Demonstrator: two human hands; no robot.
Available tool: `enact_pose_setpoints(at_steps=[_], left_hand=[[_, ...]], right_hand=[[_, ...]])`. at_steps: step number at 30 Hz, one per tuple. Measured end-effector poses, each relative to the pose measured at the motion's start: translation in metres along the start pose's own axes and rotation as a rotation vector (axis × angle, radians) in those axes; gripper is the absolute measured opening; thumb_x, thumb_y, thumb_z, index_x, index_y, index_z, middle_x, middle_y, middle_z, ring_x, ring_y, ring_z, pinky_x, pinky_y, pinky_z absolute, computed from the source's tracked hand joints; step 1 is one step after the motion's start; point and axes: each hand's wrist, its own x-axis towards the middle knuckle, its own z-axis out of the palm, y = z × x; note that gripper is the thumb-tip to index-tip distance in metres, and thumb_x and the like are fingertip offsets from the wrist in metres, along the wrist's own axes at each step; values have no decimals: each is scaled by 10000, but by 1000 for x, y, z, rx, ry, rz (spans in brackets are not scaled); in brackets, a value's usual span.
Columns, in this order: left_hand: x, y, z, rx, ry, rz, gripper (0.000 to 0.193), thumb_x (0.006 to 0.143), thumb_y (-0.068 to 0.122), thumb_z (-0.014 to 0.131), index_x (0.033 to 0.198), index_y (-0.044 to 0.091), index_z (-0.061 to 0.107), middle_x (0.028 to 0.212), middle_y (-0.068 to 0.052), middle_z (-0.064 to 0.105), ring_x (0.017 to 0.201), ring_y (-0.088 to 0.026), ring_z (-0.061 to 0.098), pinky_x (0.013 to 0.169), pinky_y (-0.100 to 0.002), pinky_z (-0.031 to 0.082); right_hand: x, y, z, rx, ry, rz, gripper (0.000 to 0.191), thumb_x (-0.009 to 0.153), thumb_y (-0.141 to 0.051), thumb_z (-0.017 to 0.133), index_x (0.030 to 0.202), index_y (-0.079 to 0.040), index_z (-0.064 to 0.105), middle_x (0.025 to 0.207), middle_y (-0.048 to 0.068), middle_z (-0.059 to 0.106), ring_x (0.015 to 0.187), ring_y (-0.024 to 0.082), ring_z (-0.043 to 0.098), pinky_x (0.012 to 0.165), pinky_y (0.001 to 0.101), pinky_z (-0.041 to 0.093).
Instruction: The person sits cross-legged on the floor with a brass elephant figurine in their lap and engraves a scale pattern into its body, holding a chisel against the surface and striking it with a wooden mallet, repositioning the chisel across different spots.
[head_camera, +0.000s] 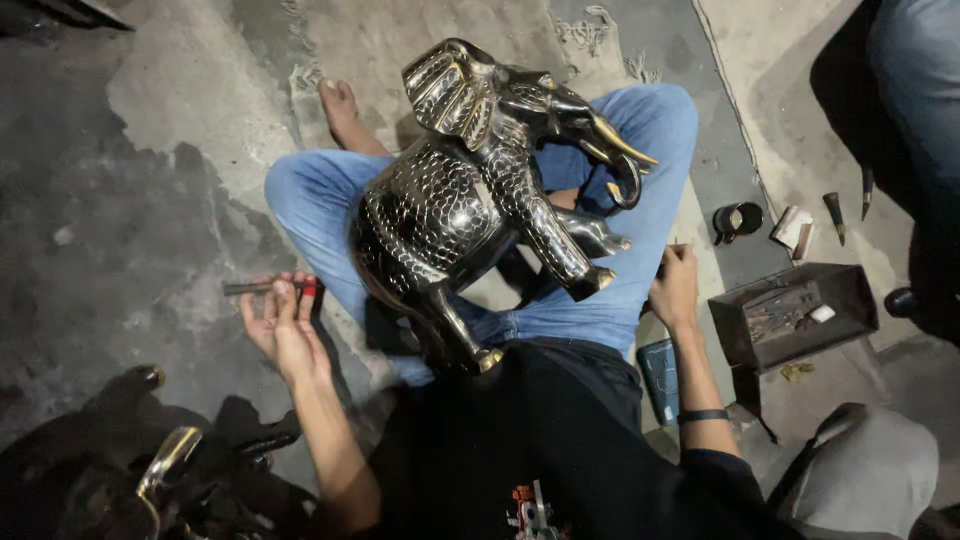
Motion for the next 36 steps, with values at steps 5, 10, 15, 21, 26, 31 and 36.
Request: enact_pose_setpoints(at_steps=[5,10,15,21,26,31,36], left_hand=[[-17,-5,-14,185,46,56,297,986,82,729,1216,68,542,1049,-91,709,945,-193,713,855,-364,633],[-36,-24,-28,442,-42,197,230,1027,166,725,1176,41,602,1003,-79,706,909,-174,673,816,-306,553],[-63,-50,-31,1483,129,182,340,1009,282,622,1196,-1,625,999,-225,738,921,-413,693,816,-517,536],[-73,-63,-31,1140,-55,260,442,1139,231,287,1385,-17,557,1202,-298,669,1109,-472,634,937,-508,491],[-65,-63,-22,1328,175,95,570,1124,397,296,1100,3,707,1042,-278,694,993,-456,646,856,-526,492],[-60,-62,-20,1053,174,14,622,1105,442,294,1033,-27,695,909,-274,682,854,-462,628,778,-551,458],[-58,-65,-27,1342,114,-31,432,1167,256,324,1164,-99,571,904,-355,584,796,-499,567,801,-592,475]], right_hand=[[9,11,-3,-17,28,56,347,922,-118,648,1250,-9,687,1097,226,628,980,395,633,882,482,514],[13,3,-7,-113,-52,7,378,961,-138,634,1318,-17,654,1137,211,633,1086,392,617,966,490,505],[16,-11,-2,-225,96,-393,646,877,-373,660,1341,67,569,1342,343,519,1280,491,417,1028,604,333],[23,-8,12,-172,-10,-504,482,971,-336,577,1317,-2,601,1407,236,561,1427,448,426,1238,637,240],[20,0,19,-157,12,-444,481,1000,-309,571,1355,15,594,1458,248,528,1448,467,359,1245,626,219],[19,1,17,-179,0,-346,510,948,-321,605,1324,20,558,1511,245,466,1438,455,322,1165,622,227],[18,0,11,-115,19,-196,789,911,-423,644,1478,82,427,1506,320,358,1427,474,315,1144,669,198]])
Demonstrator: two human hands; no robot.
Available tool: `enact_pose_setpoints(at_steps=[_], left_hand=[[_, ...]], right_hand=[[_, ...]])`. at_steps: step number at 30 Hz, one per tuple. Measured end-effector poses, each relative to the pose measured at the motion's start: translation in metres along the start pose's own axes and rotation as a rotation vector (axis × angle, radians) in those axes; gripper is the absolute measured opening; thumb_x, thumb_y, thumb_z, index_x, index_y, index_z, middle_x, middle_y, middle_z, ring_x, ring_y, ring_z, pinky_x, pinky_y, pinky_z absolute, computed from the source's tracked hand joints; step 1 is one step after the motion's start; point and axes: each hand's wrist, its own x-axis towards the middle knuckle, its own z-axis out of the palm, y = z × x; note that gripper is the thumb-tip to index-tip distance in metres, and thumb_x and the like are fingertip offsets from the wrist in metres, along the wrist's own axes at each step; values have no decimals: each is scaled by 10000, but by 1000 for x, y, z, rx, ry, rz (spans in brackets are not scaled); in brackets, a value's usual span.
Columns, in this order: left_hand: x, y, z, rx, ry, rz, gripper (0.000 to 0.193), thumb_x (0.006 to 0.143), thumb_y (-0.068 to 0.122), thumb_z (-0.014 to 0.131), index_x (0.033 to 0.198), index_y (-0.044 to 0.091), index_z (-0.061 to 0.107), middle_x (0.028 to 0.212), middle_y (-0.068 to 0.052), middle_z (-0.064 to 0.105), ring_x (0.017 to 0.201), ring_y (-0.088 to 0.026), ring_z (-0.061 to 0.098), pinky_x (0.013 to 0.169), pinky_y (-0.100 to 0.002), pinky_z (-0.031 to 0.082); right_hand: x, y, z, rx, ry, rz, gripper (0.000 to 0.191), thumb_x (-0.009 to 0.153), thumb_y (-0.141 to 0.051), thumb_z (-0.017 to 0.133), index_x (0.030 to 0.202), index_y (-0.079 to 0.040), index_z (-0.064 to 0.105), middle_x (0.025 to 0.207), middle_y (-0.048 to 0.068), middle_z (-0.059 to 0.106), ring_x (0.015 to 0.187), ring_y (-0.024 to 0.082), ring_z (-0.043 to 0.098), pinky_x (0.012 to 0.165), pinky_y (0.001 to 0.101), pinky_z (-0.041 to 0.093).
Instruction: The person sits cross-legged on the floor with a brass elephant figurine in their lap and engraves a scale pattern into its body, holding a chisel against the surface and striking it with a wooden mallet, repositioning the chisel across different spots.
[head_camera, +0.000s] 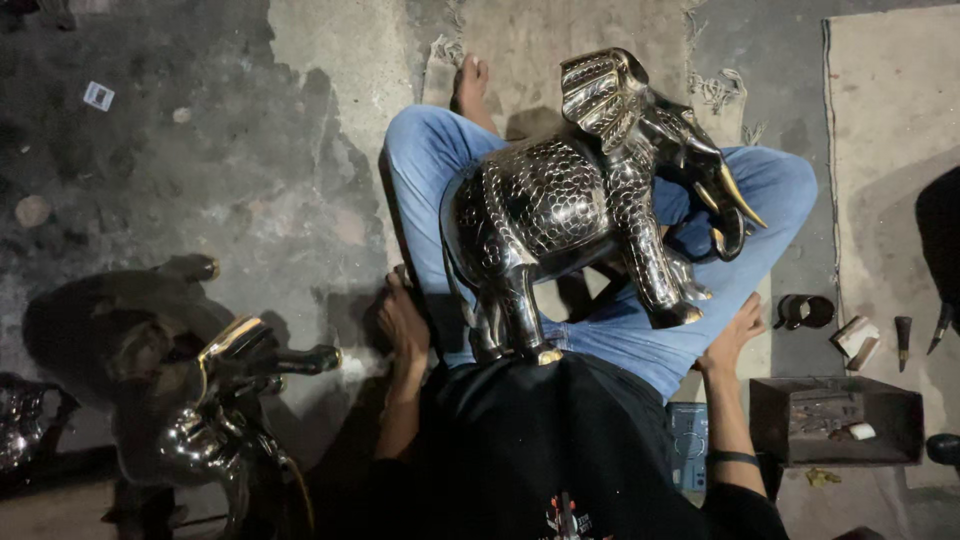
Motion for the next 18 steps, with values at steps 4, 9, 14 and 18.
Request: enact_pose_setpoints(at_steps=[4,9,14,18], left_hand=[[1,3,-2,131,111,251,504,983,16,432,1483,-26,480,1047,-329,671,950,-530,638,782,-609,494],[6,9,-1,169,87,156,526,941,-9,514,1464,44,483,1142,-287,694,1027,-494,659,848,-584,517],[14,3,2,335,0,18,679,880,61,643,1530,56,449,1074,-260,701,1011,-449,666,920,-549,504],[20,10,-9,110,479,404,621,950,263,705,1444,-29,467,1168,-260,691,1008,-445,649,887,-488,523]], right_hand=[[1,-2,-3,-50,-27,34,691,1023,-393,627,1515,55,441,1578,313,318,1510,485,286,1180,700,175],[2,-3,-4,-179,-28,23,824,858,-407,686,1496,65,463,1513,281,370,1369,464,351,1101,678,240],[0,1,-8,-338,-70,67,673,877,-387,697,1384,25,538,1425,267,430,1339,452,384,1075,632,300],[-2,3,-14,-170,59,155,427,1043,-283,601,1356,8,596,1329,238,568,1233,406,515,1028,555,363]])
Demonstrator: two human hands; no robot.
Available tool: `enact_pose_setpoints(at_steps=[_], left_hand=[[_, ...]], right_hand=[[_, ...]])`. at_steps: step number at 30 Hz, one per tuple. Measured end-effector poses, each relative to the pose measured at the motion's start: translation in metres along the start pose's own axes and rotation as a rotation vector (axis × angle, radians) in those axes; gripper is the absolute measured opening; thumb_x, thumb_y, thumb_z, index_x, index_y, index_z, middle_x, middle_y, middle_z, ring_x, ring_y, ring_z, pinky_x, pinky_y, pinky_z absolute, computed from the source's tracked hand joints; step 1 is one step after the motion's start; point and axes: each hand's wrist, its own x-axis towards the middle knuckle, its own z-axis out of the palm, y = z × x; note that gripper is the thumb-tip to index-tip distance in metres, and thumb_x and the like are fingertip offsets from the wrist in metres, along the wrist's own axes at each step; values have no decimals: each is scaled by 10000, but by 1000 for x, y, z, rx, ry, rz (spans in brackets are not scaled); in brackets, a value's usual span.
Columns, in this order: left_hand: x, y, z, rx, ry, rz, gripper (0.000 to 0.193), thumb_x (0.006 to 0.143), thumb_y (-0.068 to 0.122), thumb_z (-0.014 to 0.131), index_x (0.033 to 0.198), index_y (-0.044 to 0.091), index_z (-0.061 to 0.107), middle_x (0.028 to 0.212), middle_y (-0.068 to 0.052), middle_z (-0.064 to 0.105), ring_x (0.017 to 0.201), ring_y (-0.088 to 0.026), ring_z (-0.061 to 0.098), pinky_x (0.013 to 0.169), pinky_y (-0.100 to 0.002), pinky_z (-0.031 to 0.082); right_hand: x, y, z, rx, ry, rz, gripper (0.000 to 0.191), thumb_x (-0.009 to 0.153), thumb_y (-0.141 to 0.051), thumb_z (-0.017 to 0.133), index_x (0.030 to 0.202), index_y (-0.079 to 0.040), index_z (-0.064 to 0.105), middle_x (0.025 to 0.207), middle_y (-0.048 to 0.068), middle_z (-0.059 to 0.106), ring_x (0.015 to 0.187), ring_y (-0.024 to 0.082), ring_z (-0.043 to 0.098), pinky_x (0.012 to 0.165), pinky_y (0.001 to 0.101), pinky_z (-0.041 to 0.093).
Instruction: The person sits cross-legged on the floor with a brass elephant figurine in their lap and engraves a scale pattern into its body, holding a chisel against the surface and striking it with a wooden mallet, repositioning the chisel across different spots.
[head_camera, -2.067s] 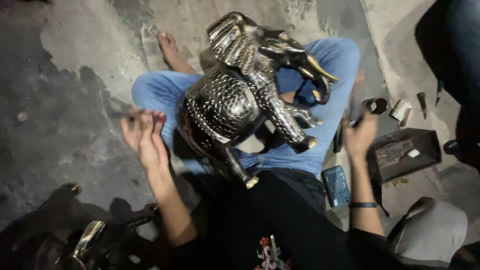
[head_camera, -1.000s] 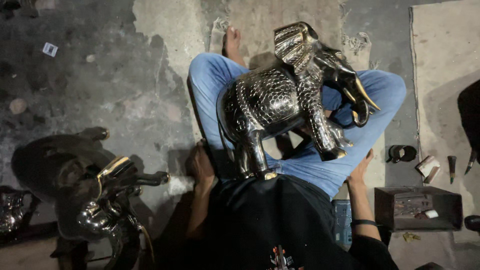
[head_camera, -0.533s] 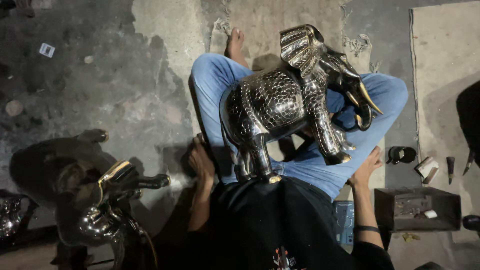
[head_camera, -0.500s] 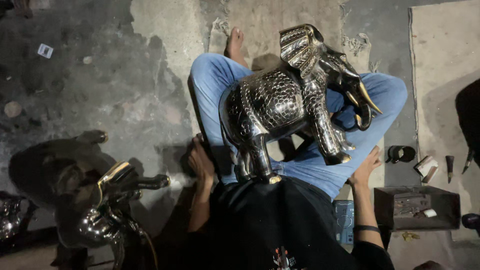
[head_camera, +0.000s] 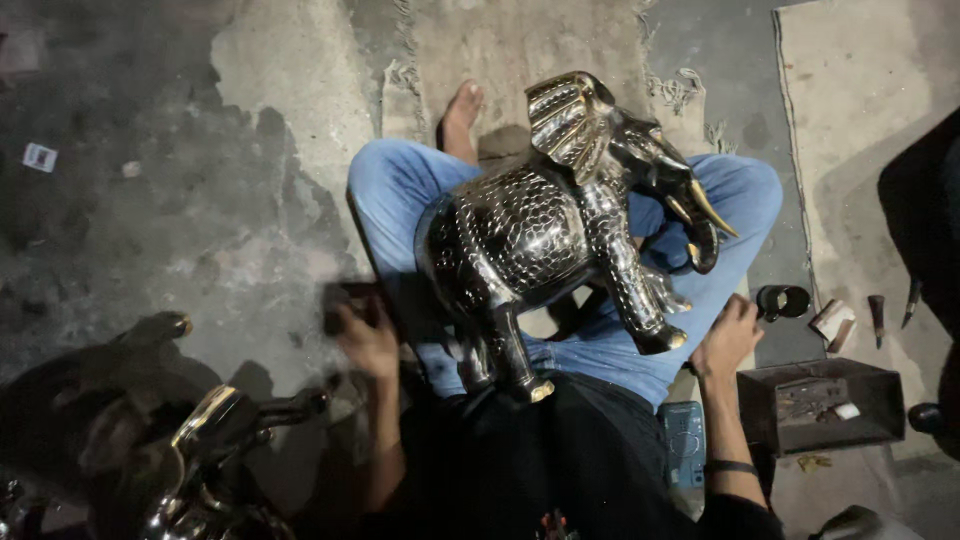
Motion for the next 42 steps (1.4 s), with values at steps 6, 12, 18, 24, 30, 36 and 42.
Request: enact_pose_setpoints(at_steps=[6,12,18,24,30,36,42], left_hand=[[54,22,-13,-723,-163,-472,425,1091,320,680,1272,1,467,1004,-117,587,927,-257,610,895,-377,530],[76,39,-18,-1129,-347,-335,372,1082,196,653,1351,55,438,1268,-7,506,1107,-152,615,964,-339,597],[67,68,-12,-1405,-623,-350,410,1045,88,695,1383,60,465,1154,-87,675,1047,-208,701,974,-376,630],[57,84,-5,-1487,-667,-270,401,1016,37,731,1321,37,470,1197,-110,680,1118,-201,701,969,-362,644],[52,114,9,-1380,-676,-195,314,1013,19,736,1263,8,547,1087,-102,738,1023,-166,746,936,-285,630],[62,130,6,-1222,-727,-143,262,985,14,730,1202,-6,585,1054,-96,779,968,-136,772,844,-237,620],[58,139,6,-1195,-725,-37,244,948,-41,762,1143,6,621,1038,-82,776,971,-151,791,873,-258,679]], right_hand=[[26,11,-15,882,71,427,466,1181,-386,554,1198,77,499,1050,154,540,947,271,490,855,407,396],[47,16,-30,726,222,128,638,1097,-39,747,1568,51,324,1466,214,508,1306,288,531,1135,410,451],[46,6,-12,1100,157,232,765,1051,92,655,1632,-27,173,1476,179,525,1325,257,578,1202,375,486],[38,6,8,978,158,162,665,1074,58,717,1583,14,292,1508,170,483,1347,249,528,1226,396,444],[52,27,-13,812,216,-2,692,1078,-25,594,1587,-2,126,1602,116,301,1444,233,411,1233,395,374],[82,30,-51,922,11,209,364,1118,-144,614,1395,4,430,1180,84,596,1007,192,617,904,336,552],[98,9,-76,675,-255,63,356,1221,-333,438,1102,-15,548,968,14,548,866,126,534,786,248,450]])
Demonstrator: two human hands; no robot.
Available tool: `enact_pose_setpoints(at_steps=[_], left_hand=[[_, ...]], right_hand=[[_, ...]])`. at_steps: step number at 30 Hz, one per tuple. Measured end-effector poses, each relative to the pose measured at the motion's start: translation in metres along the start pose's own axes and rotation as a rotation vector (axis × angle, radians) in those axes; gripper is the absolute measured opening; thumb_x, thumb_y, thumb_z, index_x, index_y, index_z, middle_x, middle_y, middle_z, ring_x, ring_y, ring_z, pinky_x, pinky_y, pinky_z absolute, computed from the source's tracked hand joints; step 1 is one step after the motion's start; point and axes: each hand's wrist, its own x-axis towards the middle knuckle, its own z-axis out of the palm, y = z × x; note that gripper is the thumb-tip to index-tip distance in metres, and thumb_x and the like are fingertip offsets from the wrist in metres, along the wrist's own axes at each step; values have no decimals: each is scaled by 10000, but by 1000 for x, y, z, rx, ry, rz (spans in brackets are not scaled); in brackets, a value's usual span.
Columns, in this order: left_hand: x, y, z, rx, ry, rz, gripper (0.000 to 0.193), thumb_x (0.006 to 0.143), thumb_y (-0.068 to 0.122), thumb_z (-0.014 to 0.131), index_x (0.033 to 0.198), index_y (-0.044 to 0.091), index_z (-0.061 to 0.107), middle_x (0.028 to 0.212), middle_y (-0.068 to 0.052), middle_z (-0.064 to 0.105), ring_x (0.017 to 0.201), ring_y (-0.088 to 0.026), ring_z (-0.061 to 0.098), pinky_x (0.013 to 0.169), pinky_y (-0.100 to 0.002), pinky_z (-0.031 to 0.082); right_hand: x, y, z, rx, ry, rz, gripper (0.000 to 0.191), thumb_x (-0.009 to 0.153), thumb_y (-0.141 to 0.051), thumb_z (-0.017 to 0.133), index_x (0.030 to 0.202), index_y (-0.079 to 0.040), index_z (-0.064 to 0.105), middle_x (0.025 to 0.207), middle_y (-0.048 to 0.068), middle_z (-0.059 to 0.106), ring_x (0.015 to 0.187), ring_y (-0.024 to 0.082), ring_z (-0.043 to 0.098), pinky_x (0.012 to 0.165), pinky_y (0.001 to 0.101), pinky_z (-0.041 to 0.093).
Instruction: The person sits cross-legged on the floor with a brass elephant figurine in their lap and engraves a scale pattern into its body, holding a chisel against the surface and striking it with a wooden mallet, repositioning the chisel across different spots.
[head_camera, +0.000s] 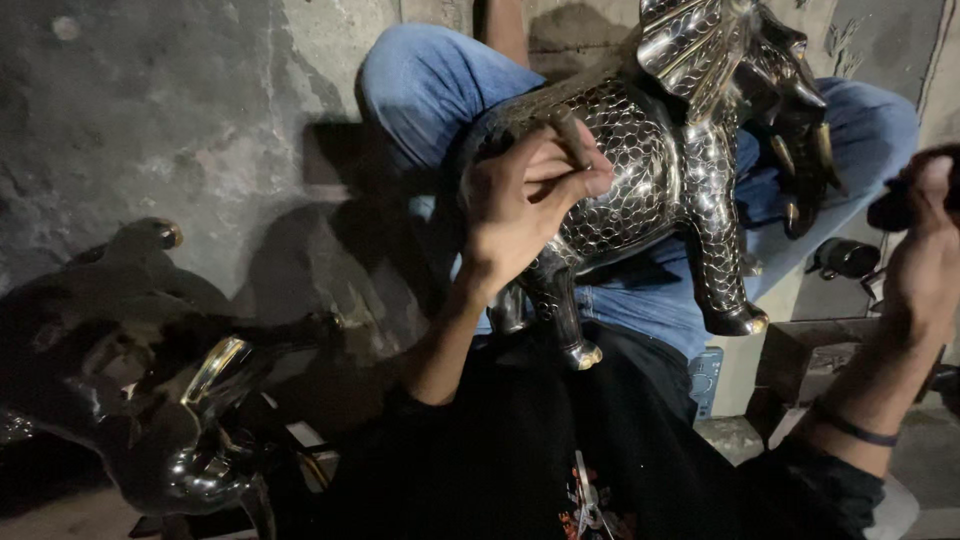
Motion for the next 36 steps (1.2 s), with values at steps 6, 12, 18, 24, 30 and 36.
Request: enact_pose_setpoints(at_steps=[6,12,18,24,30,36], left_hand=[[-14,4,11,47,49,40,158,1004,-91,678,1102,15,614,1061,-76,769,945,-143,801,843,-243,678],[-19,11,14,10,82,-42,140,999,-96,660,1106,-19,614,1038,-84,760,960,-162,797,820,-249,644],[-22,12,14,-20,99,-49,109,1011,-91,659,1077,-10,627,1039,-73,760,950,-135,792,824,-249,652],[-27,16,24,30,230,1,102,990,-60,719,1054,6,675,980,-49,753,877,-99,753,719,-220,645],[-31,23,34,116,320,-34,100,979,-46,698,1059,13,686,1035,-43,759,940,-121,771,729,-230,639],[-31,20,30,63,276,-34,110,1003,-70,669,1088,0,668,1000,-54,767,911,-125,782,802,-234,631]], right_hand=[[36,-40,10,-127,-227,-152,414,1285,-392,436,1172,-14,560,986,52,567,774,155,496,688,242,390],[72,-79,36,-278,-638,-198,322,1254,-345,421,1246,-53,557,1069,91,575,922,171,557,803,259,426],[78,-122,40,-408,-784,-271,252,1229,-291,403,1318,-85,517,1146,109,570,983,207,558,846,301,438],[82,-143,41,-471,-853,-302,240,1204,-238,385,1389,-117,477,1223,127,565,1044,243,559,889,343,450],[70,-188,62,-528,-940,-402,293,1178,-184,367,1461,-149,437,1299,145,560,1105,279,561,933,385,462],[64,-194,102,-632,-1032,-497,386,1153,-131,349,1533,-181,397,1376,164,556,1167,316,562,976,427,473]])
